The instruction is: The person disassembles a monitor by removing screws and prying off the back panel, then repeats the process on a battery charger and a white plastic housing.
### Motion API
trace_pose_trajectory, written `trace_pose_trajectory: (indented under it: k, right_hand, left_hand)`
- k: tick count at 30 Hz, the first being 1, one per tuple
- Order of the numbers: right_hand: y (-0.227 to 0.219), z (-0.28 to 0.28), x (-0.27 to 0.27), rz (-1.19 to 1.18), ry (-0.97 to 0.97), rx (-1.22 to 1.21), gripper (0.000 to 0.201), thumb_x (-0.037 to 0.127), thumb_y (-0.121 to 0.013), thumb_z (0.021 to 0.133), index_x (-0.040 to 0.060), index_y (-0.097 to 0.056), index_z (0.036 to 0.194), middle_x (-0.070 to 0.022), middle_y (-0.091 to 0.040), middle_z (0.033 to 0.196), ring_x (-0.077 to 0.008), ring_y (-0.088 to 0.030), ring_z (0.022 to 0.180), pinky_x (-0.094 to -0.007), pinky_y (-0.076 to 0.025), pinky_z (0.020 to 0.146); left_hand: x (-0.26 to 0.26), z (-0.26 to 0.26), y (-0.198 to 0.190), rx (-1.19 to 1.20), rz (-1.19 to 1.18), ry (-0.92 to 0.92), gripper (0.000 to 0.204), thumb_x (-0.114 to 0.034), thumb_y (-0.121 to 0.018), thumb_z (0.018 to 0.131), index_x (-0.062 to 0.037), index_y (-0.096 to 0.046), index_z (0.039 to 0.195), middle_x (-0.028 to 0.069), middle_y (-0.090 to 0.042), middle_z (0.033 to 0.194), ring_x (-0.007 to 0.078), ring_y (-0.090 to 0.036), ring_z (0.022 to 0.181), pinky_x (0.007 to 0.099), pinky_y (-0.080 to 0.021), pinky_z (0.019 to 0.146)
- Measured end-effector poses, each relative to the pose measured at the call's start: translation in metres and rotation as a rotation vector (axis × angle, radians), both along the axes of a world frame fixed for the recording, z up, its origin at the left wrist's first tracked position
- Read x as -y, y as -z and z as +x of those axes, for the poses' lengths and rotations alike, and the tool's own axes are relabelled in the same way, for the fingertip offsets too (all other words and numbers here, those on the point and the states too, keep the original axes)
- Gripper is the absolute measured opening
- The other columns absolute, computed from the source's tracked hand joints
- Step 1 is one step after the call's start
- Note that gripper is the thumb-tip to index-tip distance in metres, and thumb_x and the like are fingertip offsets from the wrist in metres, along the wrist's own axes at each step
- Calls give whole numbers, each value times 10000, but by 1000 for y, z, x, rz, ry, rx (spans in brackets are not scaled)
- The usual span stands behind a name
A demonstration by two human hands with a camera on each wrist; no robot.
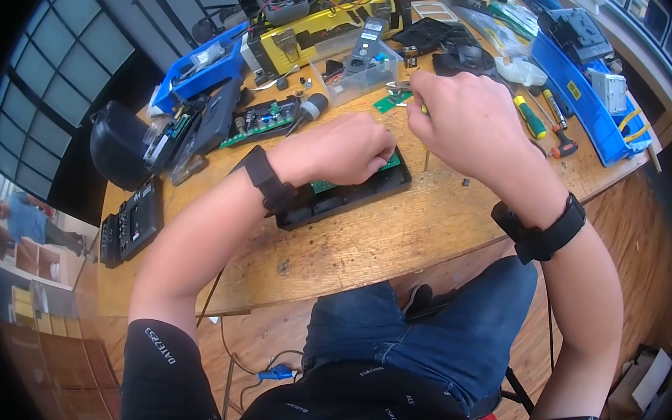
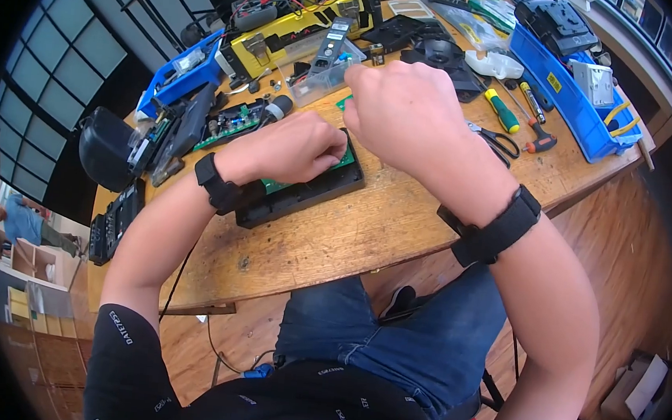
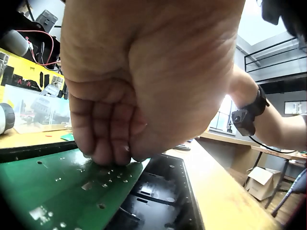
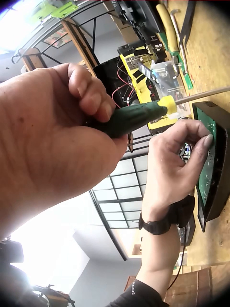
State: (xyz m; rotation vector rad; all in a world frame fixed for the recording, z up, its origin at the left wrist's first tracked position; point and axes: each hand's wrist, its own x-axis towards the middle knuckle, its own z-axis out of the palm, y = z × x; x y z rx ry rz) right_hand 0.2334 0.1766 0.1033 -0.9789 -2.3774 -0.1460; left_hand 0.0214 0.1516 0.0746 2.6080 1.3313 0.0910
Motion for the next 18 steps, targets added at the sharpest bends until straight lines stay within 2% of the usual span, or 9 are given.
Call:
trace_pose_trajectory:
  k: [5,6,7,9,11,13,15,18]
  right_hand:
    - [-2,-2,0,-27,15,11,185,220,-652,882,49,-720,869,-220,-722,752,-412,-739,750,-509,-599,708]
    - [-3,-3,0,-25,18,8,191,230,-653,885,49,-713,874,-217,-720,747,-411,-737,749,-510,-598,708]
    - [-4,-3,0,-18,-7,1,191,230,-653,885,49,-713,874,-217,-720,747,-411,-737,749,-510,-598,708]
    - [-1,-2,0,-4,16,42,175,238,-643,935,67,-680,938,-196,-701,725,-411,-714,748,-523,-558,693]
    - [-1,0,1,24,5,14,160,228,-646,932,68,-661,931,-196,-687,708,-415,-702,727,-525,-549,688]
    - [-6,-3,1,-17,-4,13,153,217,-657,926,65,-647,910,-198,-661,680,-420,-684,703,-526,-530,672]
    - [-12,-3,3,-76,52,79,181,233,-649,930,53,-664,921,-198,-716,774,-421,-711,768,-531,-556,711]
    - [-14,-6,2,-96,56,86,173,228,-654,929,56,-661,918,-201,-711,778,-417,-709,790,-527,-549,729]
  left_hand:
    - [1,0,-17,73,-90,-103,104,-89,-656,876,-6,-718,871,224,-712,816,425,-698,830,490,-555,746]
    - [6,-6,-25,62,-19,-99,109,-99,-662,876,-10,-724,882,217,-718,818,410,-706,816,476,-558,732]
    - [10,-19,-28,55,-12,-124,109,-99,-662,876,-10,-724,882,217,-718,818,410,-706,816,476,-558,732]
    - [25,-59,-32,108,55,-177,97,-97,-696,897,0,-699,901,176,-700,770,331,-684,725,421,-533,689]
    - [48,-105,-42,128,4,-341,112,-101,-706,906,11,-703,905,152,-697,752,273,-677,692,386,-528,673]
    - [74,-153,-42,114,2,-480,127,-112,-721,897,14,-708,908,140,-699,743,257,-671,679,381,-528,670]
    - [98,-193,-31,84,-8,-591,154,-152,-712,869,-6,-750,901,171,-741,801,317,-724,752,413,-558,721]
    - [121,-219,-16,61,-60,-695,168,-159,-733,867,-1,-759,919,178,-753,820,320,-738,785,408,-564,740]
